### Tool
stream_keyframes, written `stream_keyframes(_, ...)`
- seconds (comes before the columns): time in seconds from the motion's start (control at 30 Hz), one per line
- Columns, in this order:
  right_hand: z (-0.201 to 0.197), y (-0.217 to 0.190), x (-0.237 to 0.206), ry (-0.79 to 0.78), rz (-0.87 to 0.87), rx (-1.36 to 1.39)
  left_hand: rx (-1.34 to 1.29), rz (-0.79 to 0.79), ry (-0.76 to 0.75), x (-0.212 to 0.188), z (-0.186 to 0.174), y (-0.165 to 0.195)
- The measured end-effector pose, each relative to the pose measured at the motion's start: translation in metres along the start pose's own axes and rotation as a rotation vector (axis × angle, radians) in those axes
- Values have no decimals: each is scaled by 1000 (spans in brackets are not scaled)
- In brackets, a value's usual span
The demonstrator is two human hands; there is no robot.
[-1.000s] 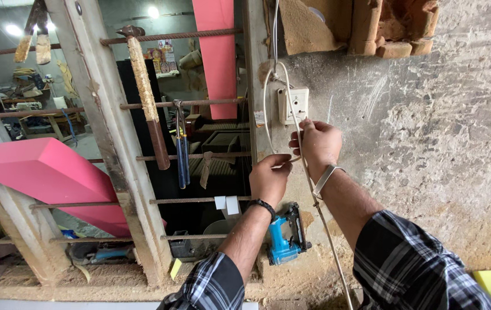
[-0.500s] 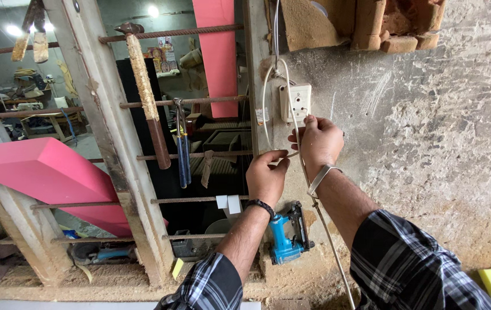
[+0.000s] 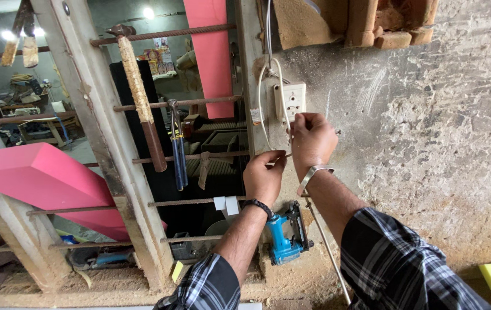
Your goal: The person untangles a power cord and plugs it into a wall socket. They then retrieve a metal hinge from a bag, position it on a wooden board, and use a cordless drill to fasten the hinge with screws. The person also uses a hammer to tap the hinge into place.
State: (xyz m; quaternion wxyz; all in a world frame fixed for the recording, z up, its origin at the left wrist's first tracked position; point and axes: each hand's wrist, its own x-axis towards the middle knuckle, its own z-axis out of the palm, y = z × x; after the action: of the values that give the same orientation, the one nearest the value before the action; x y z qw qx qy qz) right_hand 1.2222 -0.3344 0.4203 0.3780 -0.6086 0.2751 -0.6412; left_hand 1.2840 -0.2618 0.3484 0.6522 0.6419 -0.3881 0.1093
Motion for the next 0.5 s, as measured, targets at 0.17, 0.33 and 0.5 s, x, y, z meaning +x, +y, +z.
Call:
stream_keyframes(0.17,-3,-3,-3,-53,95,36,9,-53,2,0,-1,-6)
stream_keyframes(0.33,-4,-2,-2,-65,77,-32,-9,-4,40,5,1,-9)
stream_keyframes(0.5,-1,4,3,-40,21,-138,48,162,-28,35,10,3)
